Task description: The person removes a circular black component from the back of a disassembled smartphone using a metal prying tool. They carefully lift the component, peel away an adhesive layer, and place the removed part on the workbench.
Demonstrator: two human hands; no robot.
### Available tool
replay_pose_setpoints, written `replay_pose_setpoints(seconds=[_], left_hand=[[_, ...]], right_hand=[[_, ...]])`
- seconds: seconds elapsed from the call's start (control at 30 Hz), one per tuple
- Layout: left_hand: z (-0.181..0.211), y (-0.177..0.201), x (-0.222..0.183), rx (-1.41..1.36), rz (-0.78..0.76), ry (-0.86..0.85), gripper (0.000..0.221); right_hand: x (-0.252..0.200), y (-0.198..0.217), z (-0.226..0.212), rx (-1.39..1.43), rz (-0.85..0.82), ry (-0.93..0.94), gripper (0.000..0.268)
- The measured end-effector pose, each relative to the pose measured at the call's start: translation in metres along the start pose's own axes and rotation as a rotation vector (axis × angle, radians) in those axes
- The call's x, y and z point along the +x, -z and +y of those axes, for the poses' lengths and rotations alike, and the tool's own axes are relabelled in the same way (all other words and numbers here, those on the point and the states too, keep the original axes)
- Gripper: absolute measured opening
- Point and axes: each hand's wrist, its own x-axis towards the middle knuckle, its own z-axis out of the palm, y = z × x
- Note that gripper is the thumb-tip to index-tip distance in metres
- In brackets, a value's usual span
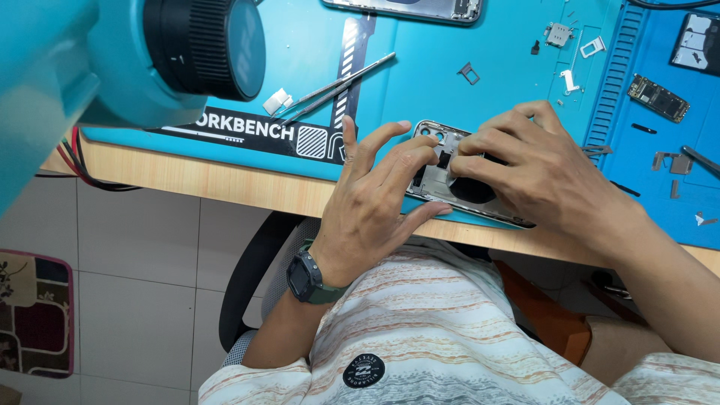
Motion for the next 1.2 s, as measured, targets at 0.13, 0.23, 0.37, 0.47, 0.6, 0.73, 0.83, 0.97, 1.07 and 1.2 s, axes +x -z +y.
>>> replay_pose_setpoints(seconds=[0.13,0.23,0.37,0.47,0.6,0.73,0.83,0.97,1.07,1.2], left_hand=[[0.002,0.002,0.001,-0.016,-0.024,0.008,0.045],[0.004,0.003,0.003,-0.037,-0.022,0.021,0.038],[0.004,0.004,0.001,-0.032,-0.013,0.024,0.035],[0.003,0.003,0.002,-0.03,-0.014,0.021,0.036],[0.004,0.004,0.001,-0.006,0.002,0.011,0.038],[0.012,0.012,0.007,0.137,-0.026,-0.043,0.055],[0.023,0.015,0.017,0.158,0.007,-0.086,0.064],[0.027,-0.002,0.033,0.222,0.119,-0.209,0.02],[0.026,-0.009,0.041,0.312,0.138,-0.229,0.016],[0.027,-0.011,0.042,0.249,0.119,-0.189,0.019]], right_hand=[[-0.007,-0.009,0.004,0.121,0.035,-0.02,0.028],[-0.01,-0.01,0.006,0.207,0.047,-0.047,0.023],[-0.011,-0.013,0.009,0.259,0.052,-0.04,0.021],[-0.012,0.002,0.006,0.278,0.008,-0.048,0.038],[-0.023,0.022,0.007,0.078,-0.076,-0.101,0.062],[-0.031,0.029,-0.007,0.016,0.003,-0.202,0.036],[-0.046,0.025,-0.022,0.023,0.118,-0.388,0.024],[-0.056,0.019,-0.041,-0.002,0.204,-0.51,0.017],[-0.074,0.021,-0.048,-0.069,0.26,-0.588,0.014],[-0.12,0.023,-0.036,-0.307,0.206,-0.704,0.009]])
